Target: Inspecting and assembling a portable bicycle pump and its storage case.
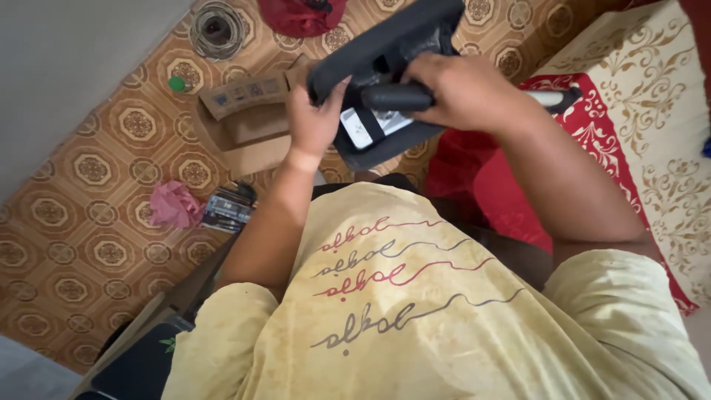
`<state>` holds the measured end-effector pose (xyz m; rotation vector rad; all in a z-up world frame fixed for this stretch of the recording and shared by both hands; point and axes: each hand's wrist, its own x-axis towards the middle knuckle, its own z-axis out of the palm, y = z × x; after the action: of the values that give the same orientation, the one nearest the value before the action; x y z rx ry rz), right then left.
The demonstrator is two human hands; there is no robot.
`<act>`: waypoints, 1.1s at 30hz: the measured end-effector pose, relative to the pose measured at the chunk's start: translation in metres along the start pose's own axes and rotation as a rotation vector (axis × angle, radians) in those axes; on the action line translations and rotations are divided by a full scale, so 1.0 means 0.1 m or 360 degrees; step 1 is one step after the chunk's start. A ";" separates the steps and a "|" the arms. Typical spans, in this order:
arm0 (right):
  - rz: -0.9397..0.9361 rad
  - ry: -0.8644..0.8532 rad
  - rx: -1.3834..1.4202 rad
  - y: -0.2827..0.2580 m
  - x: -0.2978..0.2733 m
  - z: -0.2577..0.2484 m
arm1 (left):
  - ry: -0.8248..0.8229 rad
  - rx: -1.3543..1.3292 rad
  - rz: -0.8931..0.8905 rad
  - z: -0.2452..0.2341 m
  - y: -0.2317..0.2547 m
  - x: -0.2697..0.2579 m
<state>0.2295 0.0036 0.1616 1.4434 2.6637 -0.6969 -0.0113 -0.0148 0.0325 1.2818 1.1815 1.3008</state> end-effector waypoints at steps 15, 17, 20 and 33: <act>-0.0308 -0.0477 0.0228 0.01 0.15 0.17 | -0.0056 -0.0142 -0.0081 -0.10 -0.04 0.10; -0.0366 -0.0420 0.0281 0.08 0.16 0.15 | -0.0072 -0.0106 -0.0076 -0.13 -0.05 0.08; -0.0334 -0.0406 0.0293 0.16 0.16 -0.06 | -0.0118 0.0011 -0.0018 -0.20 -0.01 0.10; 0.0126 0.0272 -0.0106 0.25 -0.32 -0.50 | 0.0195 0.0227 -0.0109 -0.46 -0.45 -0.05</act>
<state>0.2771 0.0103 0.2050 1.6501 2.7048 -0.4949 -0.0577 -0.0160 -0.0128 1.2652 1.4139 1.2787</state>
